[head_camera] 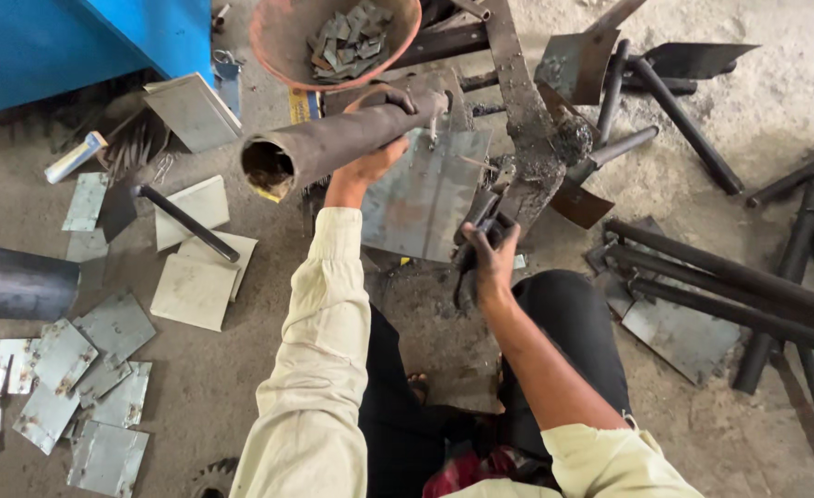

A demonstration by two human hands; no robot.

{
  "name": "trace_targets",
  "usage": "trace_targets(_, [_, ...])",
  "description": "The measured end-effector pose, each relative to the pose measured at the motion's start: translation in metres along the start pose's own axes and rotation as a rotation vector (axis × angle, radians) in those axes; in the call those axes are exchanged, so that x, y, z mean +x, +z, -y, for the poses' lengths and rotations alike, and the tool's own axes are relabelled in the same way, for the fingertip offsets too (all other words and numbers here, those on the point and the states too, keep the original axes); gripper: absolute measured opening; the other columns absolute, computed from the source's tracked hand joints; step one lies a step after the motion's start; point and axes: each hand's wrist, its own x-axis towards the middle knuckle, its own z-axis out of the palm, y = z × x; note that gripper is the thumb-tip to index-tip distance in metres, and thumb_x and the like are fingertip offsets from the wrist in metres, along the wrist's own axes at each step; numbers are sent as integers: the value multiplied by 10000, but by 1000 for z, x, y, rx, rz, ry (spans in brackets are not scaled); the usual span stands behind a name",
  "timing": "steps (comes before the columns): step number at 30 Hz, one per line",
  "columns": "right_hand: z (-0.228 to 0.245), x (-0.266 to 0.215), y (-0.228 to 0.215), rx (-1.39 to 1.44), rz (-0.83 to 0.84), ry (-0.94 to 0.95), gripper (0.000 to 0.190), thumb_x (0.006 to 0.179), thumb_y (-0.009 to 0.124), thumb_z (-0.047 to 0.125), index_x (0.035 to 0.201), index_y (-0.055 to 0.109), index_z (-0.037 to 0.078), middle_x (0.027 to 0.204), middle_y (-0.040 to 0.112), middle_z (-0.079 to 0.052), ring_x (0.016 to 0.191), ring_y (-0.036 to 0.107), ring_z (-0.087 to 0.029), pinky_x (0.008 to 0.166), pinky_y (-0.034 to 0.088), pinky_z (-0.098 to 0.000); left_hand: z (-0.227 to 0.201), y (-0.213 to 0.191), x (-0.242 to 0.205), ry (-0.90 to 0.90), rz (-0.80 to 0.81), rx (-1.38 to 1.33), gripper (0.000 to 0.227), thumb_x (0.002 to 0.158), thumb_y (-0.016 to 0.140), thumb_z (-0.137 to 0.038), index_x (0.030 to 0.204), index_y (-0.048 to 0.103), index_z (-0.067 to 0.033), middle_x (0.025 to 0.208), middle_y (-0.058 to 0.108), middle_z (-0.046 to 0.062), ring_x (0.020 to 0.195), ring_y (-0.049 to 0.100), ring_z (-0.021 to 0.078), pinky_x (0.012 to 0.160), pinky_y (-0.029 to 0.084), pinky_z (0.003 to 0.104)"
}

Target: The person is welding a metal pipe to a metal sheet using a welding torch. They position the pipe against the sheet, apply the torch to create a weld, and repeat the process on different sections of the assembly.

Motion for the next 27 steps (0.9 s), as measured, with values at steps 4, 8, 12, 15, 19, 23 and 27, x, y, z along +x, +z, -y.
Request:
trace_targets(4, [-1, -6, 18, 133, -49, 193, 653, 787, 818, 198, 1268, 388, 104, 959, 607, -131, 691, 649, -248, 518, 573, -389, 48, -4, -15, -184, -116, 134, 250, 772, 768, -90, 993, 686, -7, 943, 698, 49, 885, 671, 152, 837, 559, 327])
trace_targets(8, [-9, 34, 44, 262, -5, 158, 684, 830, 883, 197, 1267, 394, 2, 950, 565, -163, 707, 623, -264, 523, 534, -408, 76, -6, -26, -144, -165, 120, 273, 784, 790, -124, 1005, 685, -3, 950, 691, 86, 877, 665, 196, 825, 565, 351])
trace_targets(12, [-29, 70, 71, -108, -156, -123, 782, 761, 916, 170, 1314, 372, 70, 1114, 629, -132, 946, 663, -215, 776, 531, -349, 73, 1, -17, 38, -201, 344, 334, 786, 812, -144, 1061, 687, -4, 1015, 690, 130, 932, 662, 255, 855, 548, 380])
trace_targets(15, [-48, 69, 78, -210, -219, -160, 821, 732, 918, 192, 1332, 372, 58, 1171, 613, -129, 1030, 635, -222, 879, 527, -338, 53, 14, -20, 39, -200, 337, 357, 780, 805, -149, 1085, 679, -11, 1040, 689, 133, 956, 664, 262, 880, 547, 376])
trace_targets(19, [-64, 63, 89, -499, -265, -305, 840, 778, 960, 184, 1346, 363, 26, 1254, 574, -170, 1149, 560, -281, 1001, 444, -381, 29, 18, -26, -12, -171, 253, 389, 773, 795, -154, 1116, 668, -20, 1073, 688, 136, 986, 666, 271, 913, 545, 371])
trace_targets(23, [-63, 58, 99, -457, -247, -220, 795, 755, 918, 227, 1308, 380, 38, 1186, 633, -135, 1078, 623, -240, 979, 483, -341, 28, 13, -17, -55, -163, 278, 422, 766, 785, -160, 1147, 658, -29, 1107, 687, 140, 1017, 668, 280, 946, 543, 366])
trace_targets(27, [-63, 57, 107, -453, -281, -215, 775, 741, 932, 224, 1278, 407, 32, 1152, 633, -144, 1050, 625, -234, 956, 500, -344, 33, 6, -22, 19, -186, 277, 423, 788, 750, -132, 1189, 661, -33, 1153, 701, 136, 1080, 686, 268, 1021, 548, 372])
